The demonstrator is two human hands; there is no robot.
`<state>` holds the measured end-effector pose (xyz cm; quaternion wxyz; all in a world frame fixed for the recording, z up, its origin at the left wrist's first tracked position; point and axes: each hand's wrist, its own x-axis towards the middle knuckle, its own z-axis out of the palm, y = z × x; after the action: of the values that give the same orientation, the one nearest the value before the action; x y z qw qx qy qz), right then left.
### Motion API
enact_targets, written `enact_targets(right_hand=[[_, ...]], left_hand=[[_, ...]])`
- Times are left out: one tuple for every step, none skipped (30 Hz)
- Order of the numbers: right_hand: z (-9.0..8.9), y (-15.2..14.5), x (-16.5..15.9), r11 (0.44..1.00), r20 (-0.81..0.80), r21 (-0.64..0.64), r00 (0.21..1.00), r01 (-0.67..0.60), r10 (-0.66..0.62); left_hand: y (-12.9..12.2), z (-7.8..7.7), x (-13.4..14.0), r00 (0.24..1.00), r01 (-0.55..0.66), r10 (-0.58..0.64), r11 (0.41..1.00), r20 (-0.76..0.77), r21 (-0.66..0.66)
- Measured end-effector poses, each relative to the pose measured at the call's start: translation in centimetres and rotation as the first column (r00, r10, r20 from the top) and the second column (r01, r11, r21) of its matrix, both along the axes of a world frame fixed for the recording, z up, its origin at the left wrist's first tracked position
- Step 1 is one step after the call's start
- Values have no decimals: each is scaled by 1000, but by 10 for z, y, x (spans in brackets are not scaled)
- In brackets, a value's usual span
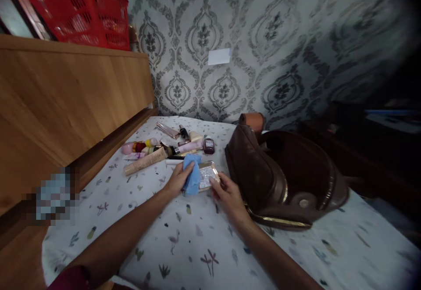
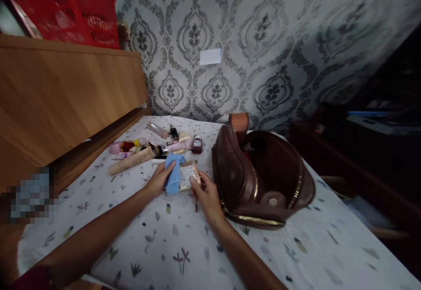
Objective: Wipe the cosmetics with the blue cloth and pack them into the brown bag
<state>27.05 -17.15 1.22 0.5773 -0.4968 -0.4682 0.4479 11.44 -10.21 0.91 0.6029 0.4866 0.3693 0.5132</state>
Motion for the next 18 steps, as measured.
enact_targets(right_hand=[[-1,0,0,1000,3,18,1000,4,-4],[-2,0,0,999,0,34,1000,10,-10],[-3,1,0,999,-11,45,1000,17,-17],[-4,1,0,999,-32,48,999,25,-24],[-4,1,0,998,-58,48,998,34,-31],[-5,1,1,998,-86,48,996,43,-39],[-5,1,1,998,-110,42,993,47,-42],[-6,2,1,998,-127,35,991,46,-41],[-7,2,1,999,-137,25,990,42,-38],[-9,2,1,999,-143,11,989,31,-29],[-11,3,1,1000,-147,1,989,19,-19],[-13,4,0,1000,-151,-3,989,8,-8],[-16,5,0,1000,-155,3,988,0,1],[-18,6,0,1000,-150,15,989,-3,5],[-21,7,1,1000,-137,29,991,-5,9],[-23,7,1,999,-115,46,993,-1,6],[-24,7,1,998,-84,61,996,4,1],[-25,7,2,997,-50,76,999,8,-4]], left_hand=[[-1,1,0,1000,-10,10,1000,-6,-5],[-2,2,0,1000,-19,18,1000,-10,-13],[-3,3,0,1000,-24,23,999,-12,-21],[-4,4,0,1000,-25,25,999,-13,-29],[-5,6,-1,1000,-23,23,999,-14,-37],[-5,7,-1,1000,-18,17,999,-15,-45],[-6,8,-1,1000,-10,9,999,-16,-51],[-7,9,-1,1000,-2,1,999,-17,-55],[-8,10,-1,1000,8,-9,998,-17,-57],[-9,11,-2,1000,14,-15,998,-22,-59],[-10,11,-2,999,16,-18,998,-30,-60],[-11,10,-2,999,17,-20,998,-45,-60],[-12,10,-2,998,17,-21,998,-66,-60],[-12,9,-3,996,20,-26,998,-90,-61],[-13,8,-3,993,24,-31,998,-112,-64],[-13,8,-3,991,29,-37,997,-128,-67],[-13,7,-4,990,35,-44,997,-135,-73],[-13,8,-4,990,35,-46,996,-135,-83]])
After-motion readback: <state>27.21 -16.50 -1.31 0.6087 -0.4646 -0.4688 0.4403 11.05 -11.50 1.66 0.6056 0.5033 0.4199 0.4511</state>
